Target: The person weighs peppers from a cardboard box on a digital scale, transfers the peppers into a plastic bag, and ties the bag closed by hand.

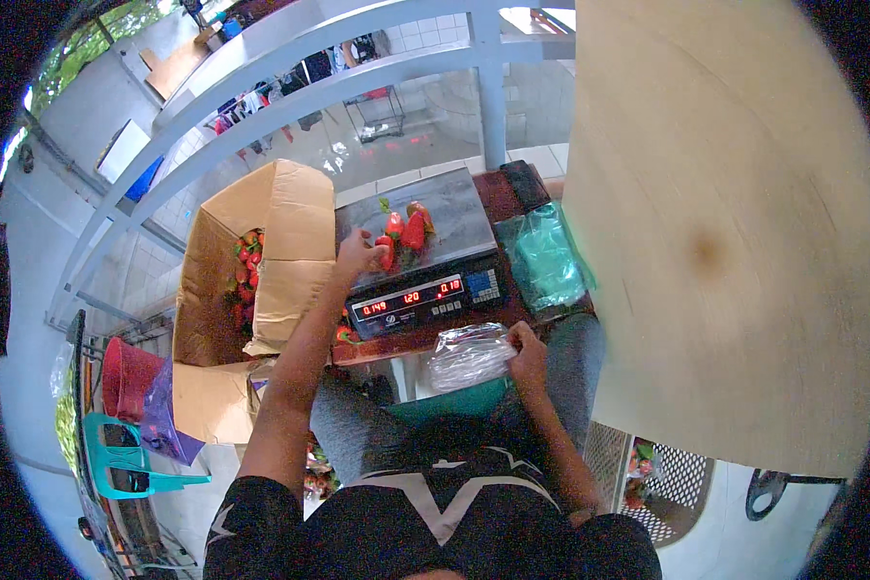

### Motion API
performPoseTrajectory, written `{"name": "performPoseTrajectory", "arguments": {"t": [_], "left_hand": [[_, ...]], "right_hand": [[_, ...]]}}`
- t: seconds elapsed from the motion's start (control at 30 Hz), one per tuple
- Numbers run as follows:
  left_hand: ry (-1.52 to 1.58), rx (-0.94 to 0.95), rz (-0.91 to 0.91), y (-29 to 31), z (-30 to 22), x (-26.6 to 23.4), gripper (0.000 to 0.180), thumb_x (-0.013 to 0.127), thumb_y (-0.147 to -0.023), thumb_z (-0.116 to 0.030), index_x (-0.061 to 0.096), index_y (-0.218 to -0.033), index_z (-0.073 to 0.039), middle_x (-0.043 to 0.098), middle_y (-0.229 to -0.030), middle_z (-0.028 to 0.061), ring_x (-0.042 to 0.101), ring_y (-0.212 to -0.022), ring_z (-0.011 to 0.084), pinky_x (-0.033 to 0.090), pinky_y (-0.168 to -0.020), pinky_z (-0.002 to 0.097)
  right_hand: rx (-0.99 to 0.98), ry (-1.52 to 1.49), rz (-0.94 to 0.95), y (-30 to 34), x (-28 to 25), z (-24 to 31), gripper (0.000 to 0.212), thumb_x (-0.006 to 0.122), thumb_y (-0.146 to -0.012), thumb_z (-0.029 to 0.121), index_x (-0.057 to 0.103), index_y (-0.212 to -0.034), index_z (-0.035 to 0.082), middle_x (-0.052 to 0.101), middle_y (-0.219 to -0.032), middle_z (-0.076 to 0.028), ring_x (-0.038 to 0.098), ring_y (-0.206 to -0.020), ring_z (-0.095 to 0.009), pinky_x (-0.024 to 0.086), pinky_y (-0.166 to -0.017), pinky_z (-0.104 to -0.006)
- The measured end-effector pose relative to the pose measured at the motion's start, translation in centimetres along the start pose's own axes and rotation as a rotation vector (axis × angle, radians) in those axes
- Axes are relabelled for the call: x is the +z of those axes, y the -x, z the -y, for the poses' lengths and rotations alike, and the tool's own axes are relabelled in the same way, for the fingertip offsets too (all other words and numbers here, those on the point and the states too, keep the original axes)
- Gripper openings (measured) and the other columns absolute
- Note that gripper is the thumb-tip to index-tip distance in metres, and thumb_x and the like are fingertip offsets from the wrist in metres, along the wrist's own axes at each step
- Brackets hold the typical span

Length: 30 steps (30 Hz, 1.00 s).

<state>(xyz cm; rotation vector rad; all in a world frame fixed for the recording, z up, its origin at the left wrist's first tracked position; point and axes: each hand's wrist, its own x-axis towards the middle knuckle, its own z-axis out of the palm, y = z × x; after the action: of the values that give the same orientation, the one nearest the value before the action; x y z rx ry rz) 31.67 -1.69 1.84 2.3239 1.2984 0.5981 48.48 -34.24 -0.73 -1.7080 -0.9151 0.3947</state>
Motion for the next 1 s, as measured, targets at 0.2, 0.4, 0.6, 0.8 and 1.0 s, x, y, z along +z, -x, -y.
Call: {"name": "performPoseTrajectory", "arguments": {"t": [0.2,0.4,0.6,0.8,1.0], "left_hand": [[0.767,-0.087,0.281,1.5,-1.3,-6.2,0.040,0.067,-0.076,-0.015,0.049,-0.107,0.002,0.056,-0.088,0.0109,0.059,-0.065,0.0163,0.049,-0.053,0.0260],[0.724,0.079,0.069,3.7,-3.1,-18.1,0.016,0.054,-0.086,-0.012,0.057,-0.099,-0.002,0.058,-0.091,0.0074,0.057,-0.067,0.0116,0.048,-0.064,0.0236],[0.426,-0.101,-0.255,5.7,9.7,-24.2,0.016,0.055,-0.086,-0.013,0.057,-0.096,-0.001,0.056,-0.074,-0.0001,0.050,-0.060,0.0067,0.042,-0.056,0.0203],[0.565,0.057,-0.381,12.2,-0.8,-19.0,0.015,0.056,-0.085,-0.014,0.058,-0.094,-0.002,0.058,-0.085,0.0026,0.052,-0.076,0.0079,0.042,-0.069,0.0213],[0.436,0.236,0.089,20.1,-11.6,-6.9,0.049,0.071,-0.069,-0.020,0.050,-0.110,-0.003,0.049,-0.105,0.0151,0.049,-0.098,0.0270,0.040,-0.084,0.0359]], "right_hand": [[-0.018,0.013,0.002,0.0,0.0,-0.1,0.011,0.054,-0.066,0.001,0.044,-0.072,0.002,0.044,-0.061,-0.005,0.045,-0.058,-0.013,0.037,-0.055,-0.0261],[0.041,0.124,-0.013,0.5,-0.1,-1.3,0.013,0.058,-0.067,0.000,0.048,-0.075,0.004,0.051,-0.062,-0.009,0.053,-0.060,-0.020,0.042,-0.057,-0.0312],[0.049,0.129,0.082,0.6,0.5,0.7,0.014,0.057,-0.067,-0.001,0.048,-0.075,0.004,0.052,-0.063,-0.010,0.054,-0.060,-0.020,0.042,-0.057,-0.0321],[0.017,0.158,0.052,-0.3,-0.5,2.3,0.015,0.057,-0.066,-0.002,0.046,-0.075,0.003,0.050,-0.062,-0.010,0.053,-0.060,-0.019,0.041,-0.057,-0.0308],[-0.017,0.145,0.112,-2.3,1.0,5.2,0.017,0.057,-0.065,-0.004,0.047,-0.076,0.003,0.051,-0.063,-0.011,0.054,-0.061,-0.019,0.042,-0.057,-0.0307]]}}
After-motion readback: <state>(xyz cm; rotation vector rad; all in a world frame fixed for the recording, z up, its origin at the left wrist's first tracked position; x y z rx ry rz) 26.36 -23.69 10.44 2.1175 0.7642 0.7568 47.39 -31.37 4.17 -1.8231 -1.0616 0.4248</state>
